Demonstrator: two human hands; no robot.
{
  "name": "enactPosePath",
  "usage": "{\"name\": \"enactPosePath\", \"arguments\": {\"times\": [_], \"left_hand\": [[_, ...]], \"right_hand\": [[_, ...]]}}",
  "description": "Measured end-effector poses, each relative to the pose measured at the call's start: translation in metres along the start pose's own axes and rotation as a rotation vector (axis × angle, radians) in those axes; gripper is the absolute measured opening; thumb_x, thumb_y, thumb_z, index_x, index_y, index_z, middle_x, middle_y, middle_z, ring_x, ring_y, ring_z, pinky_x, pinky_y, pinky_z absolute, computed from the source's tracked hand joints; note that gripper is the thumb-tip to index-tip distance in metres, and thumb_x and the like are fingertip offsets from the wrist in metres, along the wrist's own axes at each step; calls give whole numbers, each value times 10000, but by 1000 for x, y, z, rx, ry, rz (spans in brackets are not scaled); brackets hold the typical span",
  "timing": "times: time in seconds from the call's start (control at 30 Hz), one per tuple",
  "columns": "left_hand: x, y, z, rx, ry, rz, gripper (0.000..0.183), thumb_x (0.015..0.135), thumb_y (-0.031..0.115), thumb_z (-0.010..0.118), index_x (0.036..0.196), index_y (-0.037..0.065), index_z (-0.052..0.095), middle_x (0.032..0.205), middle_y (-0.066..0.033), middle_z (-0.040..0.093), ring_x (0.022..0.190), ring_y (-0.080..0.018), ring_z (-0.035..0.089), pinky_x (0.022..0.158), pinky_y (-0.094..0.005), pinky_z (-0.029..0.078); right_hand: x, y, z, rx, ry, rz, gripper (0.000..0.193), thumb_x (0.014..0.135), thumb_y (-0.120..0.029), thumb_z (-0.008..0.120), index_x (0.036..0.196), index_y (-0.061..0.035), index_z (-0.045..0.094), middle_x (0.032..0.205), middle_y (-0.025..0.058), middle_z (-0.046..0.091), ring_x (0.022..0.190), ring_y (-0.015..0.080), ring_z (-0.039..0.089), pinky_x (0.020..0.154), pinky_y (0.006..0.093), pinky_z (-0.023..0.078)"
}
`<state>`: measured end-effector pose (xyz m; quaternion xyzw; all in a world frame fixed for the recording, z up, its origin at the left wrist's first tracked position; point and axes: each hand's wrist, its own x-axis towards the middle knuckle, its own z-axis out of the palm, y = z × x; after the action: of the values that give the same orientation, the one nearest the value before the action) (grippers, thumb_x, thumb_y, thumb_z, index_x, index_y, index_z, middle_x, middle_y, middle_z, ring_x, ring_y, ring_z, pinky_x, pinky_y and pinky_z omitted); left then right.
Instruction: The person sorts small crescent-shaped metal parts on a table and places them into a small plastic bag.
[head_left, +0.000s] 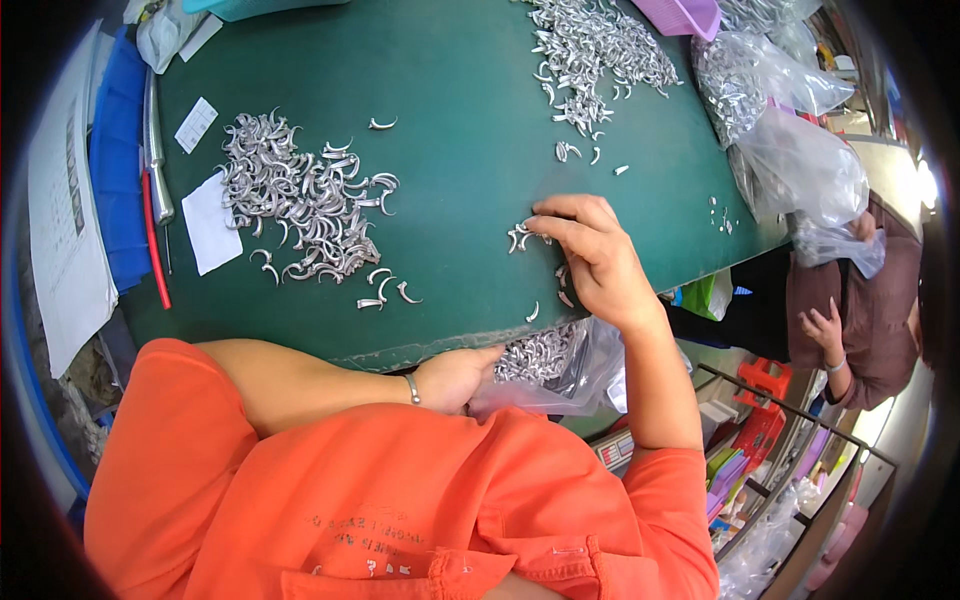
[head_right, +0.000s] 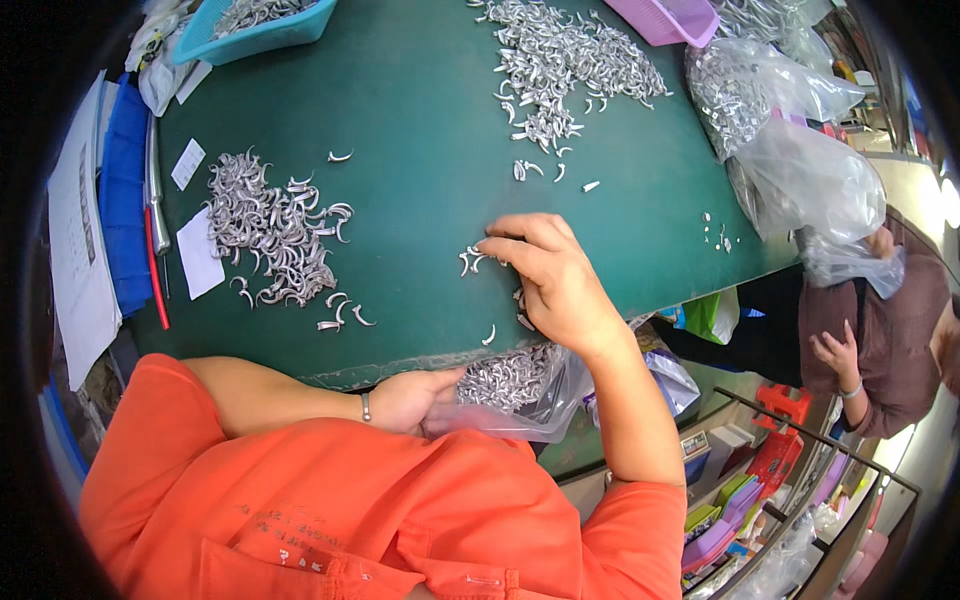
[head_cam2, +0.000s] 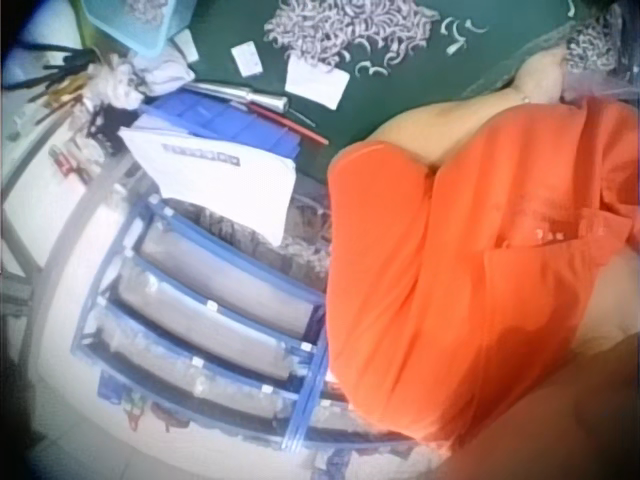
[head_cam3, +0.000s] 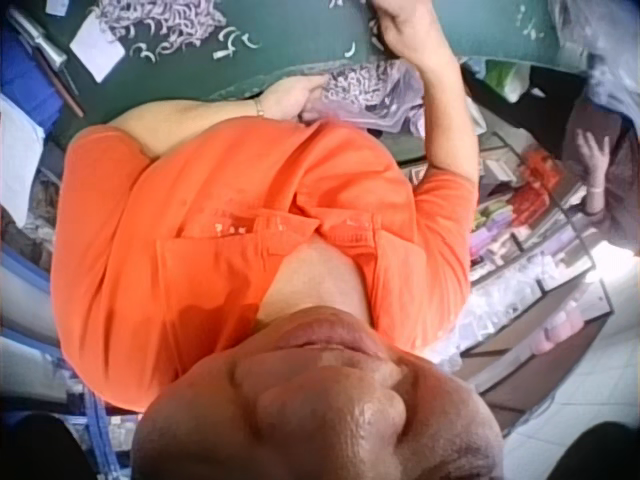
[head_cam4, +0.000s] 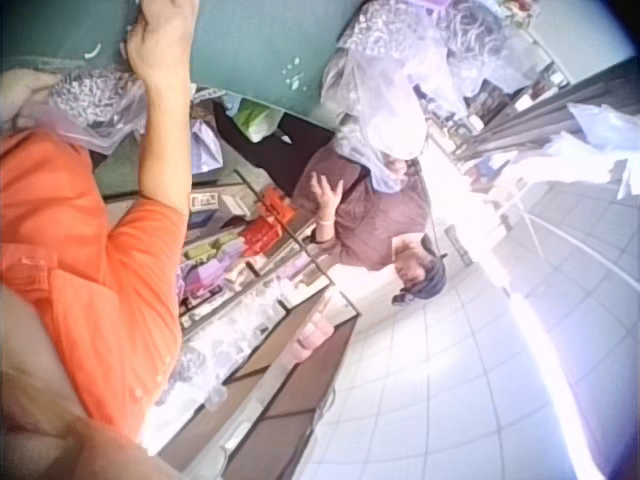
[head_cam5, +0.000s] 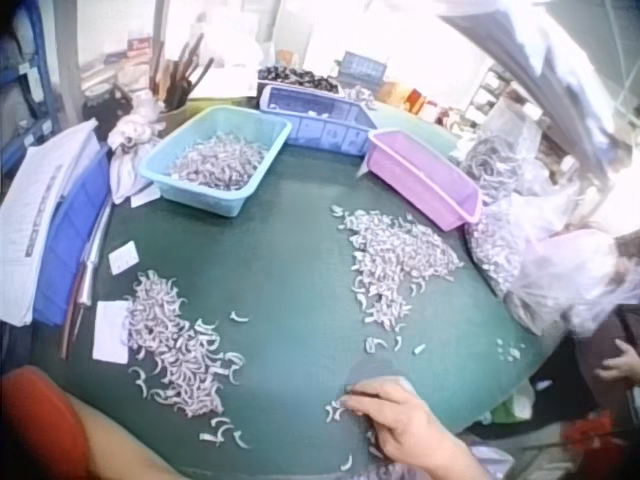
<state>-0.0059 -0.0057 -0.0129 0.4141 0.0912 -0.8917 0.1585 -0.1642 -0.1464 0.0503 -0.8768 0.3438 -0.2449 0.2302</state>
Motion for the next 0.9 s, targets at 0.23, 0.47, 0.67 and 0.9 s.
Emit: {"name": "enactPosePath", "arguments": {"times": [0.23,0.47,0.67,0.9], "left_hand": [[-26,16,24,-110,109,32,417,1026,359,408,691,123,481,583,-13,448,487,-152,424,448,-325,334],[-5,0,-11,126,-72,60,421,1018,363,438,663,138,463,557,8,386,467,-136,382,436,-311,312],[-7,2,-5,110,-49,136,442,1011,397,449,654,136,438,591,19,362,508,-119,325,459,-304,298],[-15,-3,-11,106,-66,209,425,1012,325,447,635,136,394,558,30,321,485,-100,293,457,-288,245]], "right_hand": [[0,-12,9,3,-23,25,227,775,-34,699,999,-38,661,1058,120,601,969,295,557,861,381,449],[-28,14,-25,241,80,272,135,820,3,638,948,-17,676,890,108,659,863,283,621,788,353,496],[-96,-48,-23,327,-486,233,170,806,-178,715,859,-24,665,829,128,653,752,333,622,666,396,498],[-112,-44,-47,241,-841,213,252,828,-248,709,673,-55,659,646,112,631,608,325,613,556,431,474]]}}
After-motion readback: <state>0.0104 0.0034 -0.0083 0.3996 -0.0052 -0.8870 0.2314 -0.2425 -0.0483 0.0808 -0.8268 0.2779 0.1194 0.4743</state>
